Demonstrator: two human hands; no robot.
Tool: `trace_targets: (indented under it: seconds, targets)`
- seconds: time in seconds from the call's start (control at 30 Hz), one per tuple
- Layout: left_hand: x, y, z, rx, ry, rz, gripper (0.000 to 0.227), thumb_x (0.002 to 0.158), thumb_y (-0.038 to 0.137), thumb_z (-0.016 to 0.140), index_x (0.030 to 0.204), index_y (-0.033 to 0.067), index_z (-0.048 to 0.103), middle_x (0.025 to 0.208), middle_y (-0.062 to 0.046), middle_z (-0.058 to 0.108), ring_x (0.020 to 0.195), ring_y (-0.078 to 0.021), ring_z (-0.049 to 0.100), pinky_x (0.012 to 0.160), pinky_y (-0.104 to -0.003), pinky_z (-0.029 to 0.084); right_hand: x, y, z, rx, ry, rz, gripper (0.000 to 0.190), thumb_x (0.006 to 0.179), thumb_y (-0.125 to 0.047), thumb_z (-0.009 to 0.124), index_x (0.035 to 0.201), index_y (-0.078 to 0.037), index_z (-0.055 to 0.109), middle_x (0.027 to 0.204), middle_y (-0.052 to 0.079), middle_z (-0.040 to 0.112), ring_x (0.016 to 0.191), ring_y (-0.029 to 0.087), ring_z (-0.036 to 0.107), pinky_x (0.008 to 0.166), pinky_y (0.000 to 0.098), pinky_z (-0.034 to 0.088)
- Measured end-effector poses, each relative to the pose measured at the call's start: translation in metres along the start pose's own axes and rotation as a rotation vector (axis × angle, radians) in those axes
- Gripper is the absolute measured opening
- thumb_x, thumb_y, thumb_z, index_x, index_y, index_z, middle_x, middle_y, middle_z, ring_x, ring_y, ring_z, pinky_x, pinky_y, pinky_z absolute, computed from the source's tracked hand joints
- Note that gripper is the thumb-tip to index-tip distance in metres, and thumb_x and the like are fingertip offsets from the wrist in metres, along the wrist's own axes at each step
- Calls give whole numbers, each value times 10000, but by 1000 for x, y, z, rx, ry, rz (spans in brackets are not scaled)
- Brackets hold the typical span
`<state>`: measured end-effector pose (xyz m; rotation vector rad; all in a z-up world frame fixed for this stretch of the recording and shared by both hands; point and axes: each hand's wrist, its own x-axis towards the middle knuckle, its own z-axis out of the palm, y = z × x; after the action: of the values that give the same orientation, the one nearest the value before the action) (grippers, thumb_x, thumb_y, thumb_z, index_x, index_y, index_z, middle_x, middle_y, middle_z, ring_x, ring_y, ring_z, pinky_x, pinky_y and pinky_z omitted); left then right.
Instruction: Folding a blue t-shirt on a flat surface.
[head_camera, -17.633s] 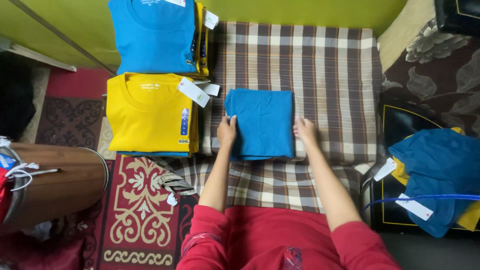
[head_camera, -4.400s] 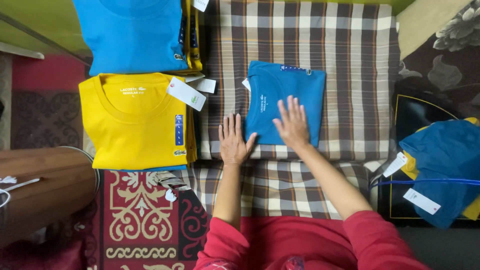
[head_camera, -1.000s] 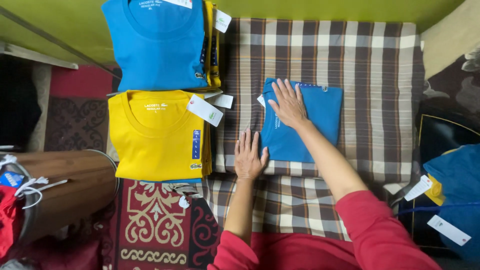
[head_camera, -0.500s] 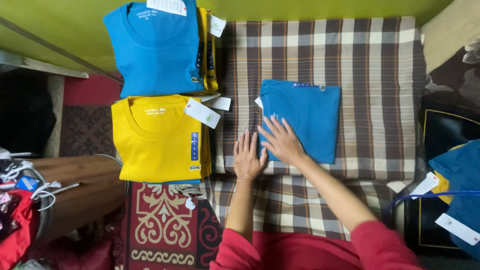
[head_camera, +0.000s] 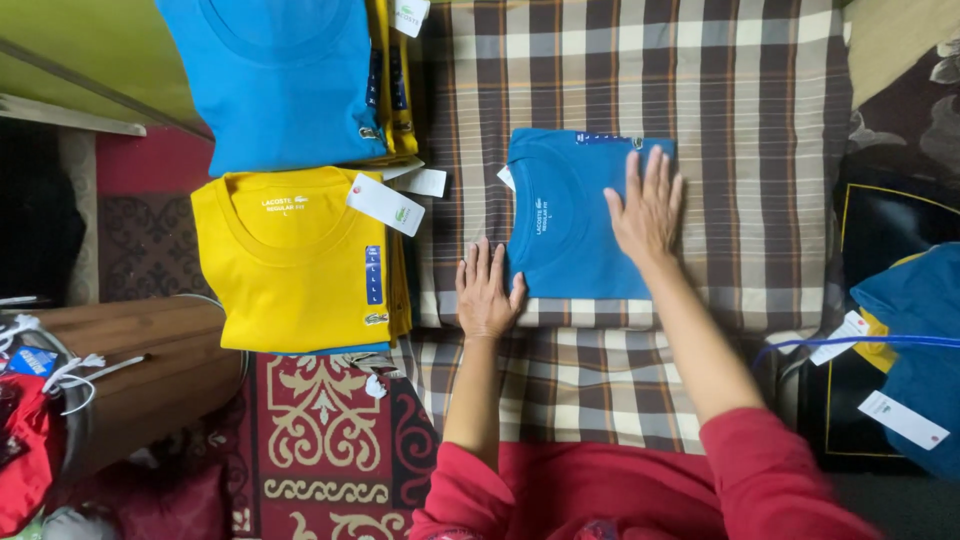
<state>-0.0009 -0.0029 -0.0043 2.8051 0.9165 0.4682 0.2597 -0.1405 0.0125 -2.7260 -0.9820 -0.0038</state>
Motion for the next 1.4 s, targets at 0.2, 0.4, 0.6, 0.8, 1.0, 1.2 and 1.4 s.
trace_targets:
  seconds: [0.2,0.4,0.6,0.8,1.0,1.2,1.4]
  targets:
    - [1,0,-2,2,29,14,586,948,548,476,1426,229,586,1531,-85,527,1432,-270,481,1184,-457,343,45,7,-4,46,-315,51,703,1108,-615,250,1680,-208,221,1734,192,98,1608,334,39,1252,588,-30]
    - [0,-1,1,-5,47,18,589,937,547,492,1419,224,594,1514,-85,545,1412,-268,504,1177,-458,355,49,14,4,127,-140,-23,610,1124,-500,378,1649,-199,305,1684,225,252,1568,390,211,1219,674,92]
    - [0,-1,0,-11,55,11,585,940,539,489,1420,221,595,1513,-83,549,1411,-263,506,1178,-454,356,48,26,17,173,-33,10,577,1158,-431,309,1634,-104,302,1687,159,286,1553,353,236,1234,584,101]
    - [0,-1,-1,-17,49,4,572,950,545,479,1404,219,605,1509,-82,552,1414,-264,503,1181,-456,352,52,1,-3,57,-204,232,802,1107,-615,292,1670,-63,145,1720,218,154,1600,340,75,1267,587,40]
    - [-1,-1,1,-25,54,1,562,944,542,490,1390,223,612,1509,-79,554,1407,-259,510,1179,-457,353,46,-6,-22,-1,-300,176,714,1128,-553,235,1677,-105,150,1723,227,113,1597,378,46,1256,626,3]
    - [1,-1,-1,-27,73,2,549,941,537,500,1378,227,620,1507,-72,556,1404,-251,513,1173,-453,362,51,-2,-4,16,-224,235,793,1118,-599,258,1663,-26,200,1727,210,124,1605,331,47,1257,595,-5]
    - [-1,-4,7,-23,111,11,551,945,555,484,1363,227,629,1485,-78,576,1394,-257,523,1168,-453,362,62,34,31,-58,207,-265,530,1013,-510,670,1366,-118,619,1201,178,570,1151,492,578,1039,584,442]
